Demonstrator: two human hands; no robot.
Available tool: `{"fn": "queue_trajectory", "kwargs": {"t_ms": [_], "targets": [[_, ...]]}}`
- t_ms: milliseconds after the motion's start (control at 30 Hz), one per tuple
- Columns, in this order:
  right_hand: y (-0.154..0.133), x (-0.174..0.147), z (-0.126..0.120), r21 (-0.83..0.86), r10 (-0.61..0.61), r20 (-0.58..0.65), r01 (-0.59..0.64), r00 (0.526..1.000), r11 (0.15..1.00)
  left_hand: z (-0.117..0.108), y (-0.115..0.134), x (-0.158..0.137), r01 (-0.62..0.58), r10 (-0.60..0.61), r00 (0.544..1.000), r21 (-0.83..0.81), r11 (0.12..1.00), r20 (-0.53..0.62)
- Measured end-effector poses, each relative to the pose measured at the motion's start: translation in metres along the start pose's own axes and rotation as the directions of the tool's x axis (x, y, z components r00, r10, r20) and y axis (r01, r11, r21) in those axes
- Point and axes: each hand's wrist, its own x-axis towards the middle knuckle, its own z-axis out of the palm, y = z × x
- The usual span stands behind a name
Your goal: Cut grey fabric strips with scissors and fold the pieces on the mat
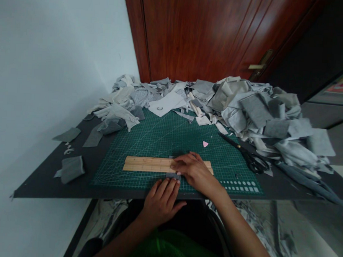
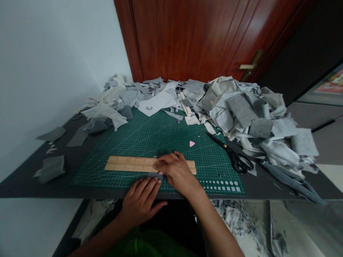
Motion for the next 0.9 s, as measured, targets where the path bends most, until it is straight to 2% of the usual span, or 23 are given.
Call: {"fn": "queue_trajectory", "kwargs": {"t_ms": [100,300,500,800,900], "targets": [[-0.0020,0.0006,-0.0003,-0.008,0.011,0.010,-0.011,1.000,1.000,-0.0006,0.0026,0.0009,0.048,-0.048,0.999,-0.010,0.999,0.001],[-0.0034,0.0007,0.0020,-0.007,0.010,-0.005,-0.010,1.000,1.000,-0.0027,0.0070,0.0030,0.111,-0.106,0.987,-0.042,0.993,0.118],[-0.0022,0.0010,0.0033,-0.019,0.023,-0.006,-0.023,1.000,1.000,-0.0032,0.0084,0.0039,0.150,-0.144,0.977,-0.024,0.988,0.159],[0.0023,0.0082,0.0009,-0.010,0.023,-0.018,-0.023,1.000,1.000,-0.0020,0.0099,0.0060,0.179,-0.176,0.966,-0.003,0.984,0.190],[0.0036,0.0099,-0.0001,-0.024,0.009,-0.001,-0.009,1.000,1.000,-0.0016,0.0086,0.0034,0.138,-0.136,0.978,0.001,0.990,0.159]]}}
